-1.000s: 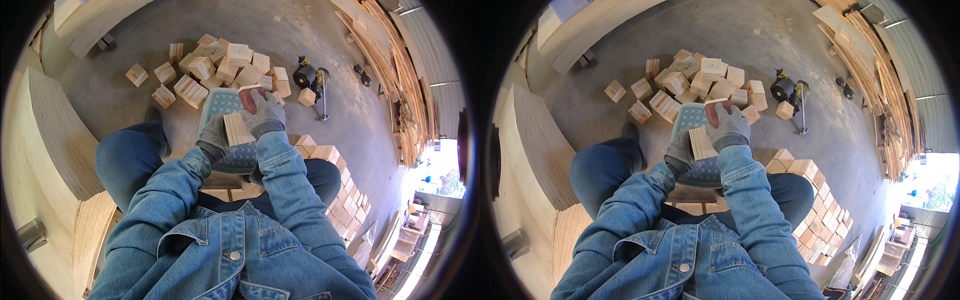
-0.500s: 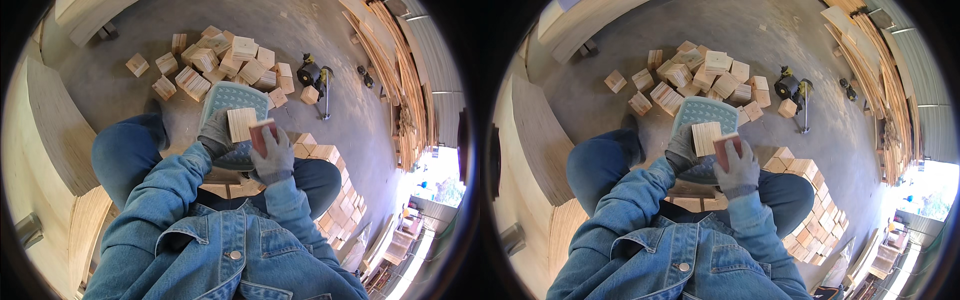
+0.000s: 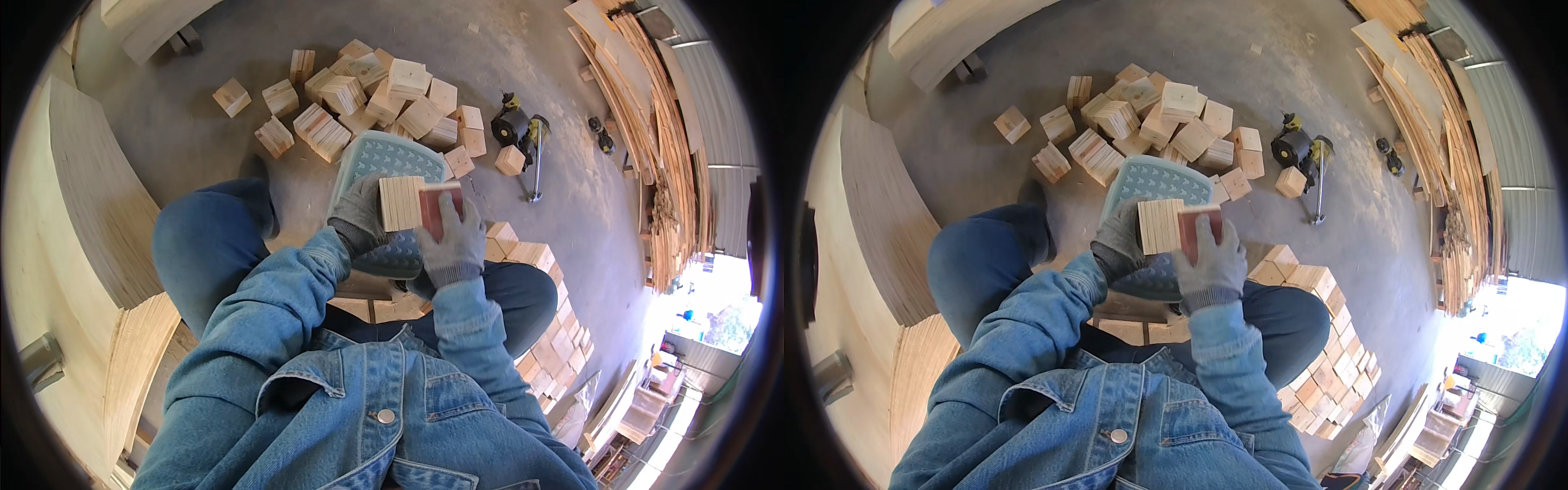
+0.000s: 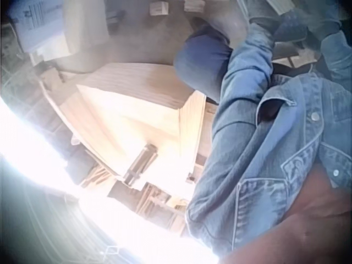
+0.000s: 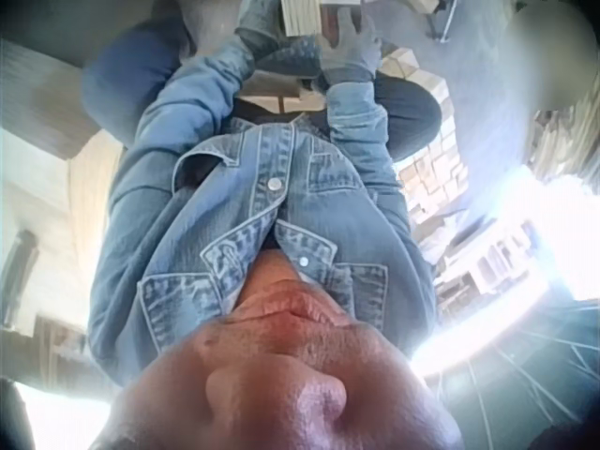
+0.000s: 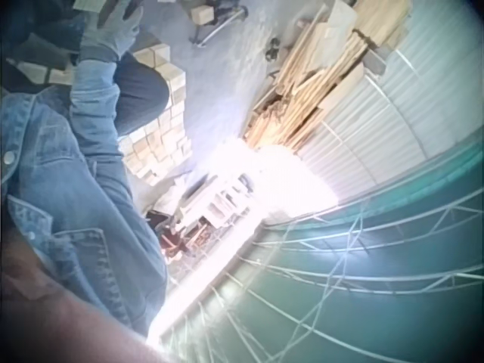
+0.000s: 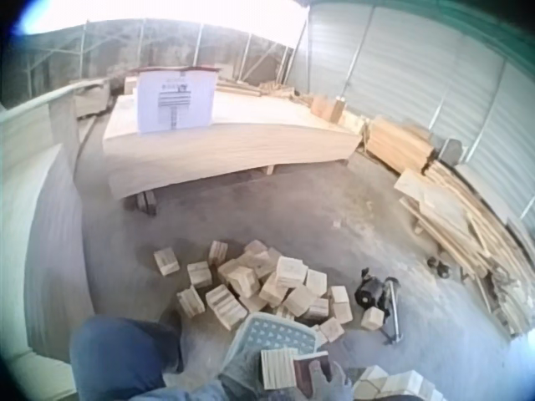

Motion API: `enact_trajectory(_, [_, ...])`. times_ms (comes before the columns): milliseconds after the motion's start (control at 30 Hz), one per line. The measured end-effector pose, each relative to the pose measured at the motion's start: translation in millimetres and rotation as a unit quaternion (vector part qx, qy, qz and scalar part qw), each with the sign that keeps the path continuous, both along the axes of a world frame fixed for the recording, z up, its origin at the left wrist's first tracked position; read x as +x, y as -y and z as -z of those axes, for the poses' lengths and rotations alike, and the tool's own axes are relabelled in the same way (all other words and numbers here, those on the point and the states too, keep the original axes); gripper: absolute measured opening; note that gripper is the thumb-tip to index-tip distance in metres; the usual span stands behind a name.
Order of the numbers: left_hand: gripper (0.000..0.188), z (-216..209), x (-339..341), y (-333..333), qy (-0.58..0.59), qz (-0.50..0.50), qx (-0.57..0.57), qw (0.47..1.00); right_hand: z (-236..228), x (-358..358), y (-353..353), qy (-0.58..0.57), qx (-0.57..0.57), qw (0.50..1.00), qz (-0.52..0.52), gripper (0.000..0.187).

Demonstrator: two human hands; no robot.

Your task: The person sits on the floor and sands small wooden blocks one by one using a sanding block. They hold each block in one hand and rub the sanding block over its surfaces, then place the finished block into a growing stack nearby.

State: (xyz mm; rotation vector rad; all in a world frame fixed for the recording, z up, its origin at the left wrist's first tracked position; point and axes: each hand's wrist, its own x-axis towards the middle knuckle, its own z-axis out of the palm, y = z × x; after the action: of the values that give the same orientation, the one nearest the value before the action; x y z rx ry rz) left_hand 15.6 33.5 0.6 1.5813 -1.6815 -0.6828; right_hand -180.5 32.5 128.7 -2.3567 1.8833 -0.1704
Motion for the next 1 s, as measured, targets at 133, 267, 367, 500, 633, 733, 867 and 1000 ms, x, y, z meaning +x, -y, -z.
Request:
enact_trajectory(133, [0.099, 2, -1, 2, 0.028, 0.002, -0.013, 1.000, 1, -18, -32, 0.005, 0.005, 1.000, 0.002, 0.076])
enact_trajectory(267, [0.086, -5, 0, 1, -0.011, 0.012, 0.031, 0.999, -6, 0, 0, -0.017, -0.003, 1.000, 0.002, 0.074])
enact_trajectory(367, [0.086, 2, 4, 4, -0.031, -0.002, 0.062, 0.998, -8, 30, 46, -0.035, 0.000, 0.999, 0.003, 0.074])
enact_trajectory(500, [0.088, 14, 2, 9, -0.005, 0.006, 0.031, 0.999, -16, 49, 73, -0.038, 0.009, 0.999, 0.013, 0.073])
enact_trajectory(633, [0.090, 11, 1, 7, -0.034, 0.005, 0.046, 0.998, -7, 29, 46, -0.024, -0.002, 1.000, 0.015, 0.073])
enact_trajectory(733, [0.097, 11, 0, 3, -0.019, 0.000, 0.007, 1.000, -9, 9, 2, -0.023, 0.015, 1.000, 0.011, 0.074])
enact_trajectory(867, [0.099, 8, -2, 3, 0.010, -0.005, -0.010, 1.000, -9, -11, -29, -0.016, 0.015, 1.000, -0.003, 0.074])
enact_trajectory(1000, [0.096, -7, -1, 2, -0.003, -0.001, 0.041, 0.999, -14, 2, -1, -0.034, 0.027, 0.999, 0.000, 0.073])
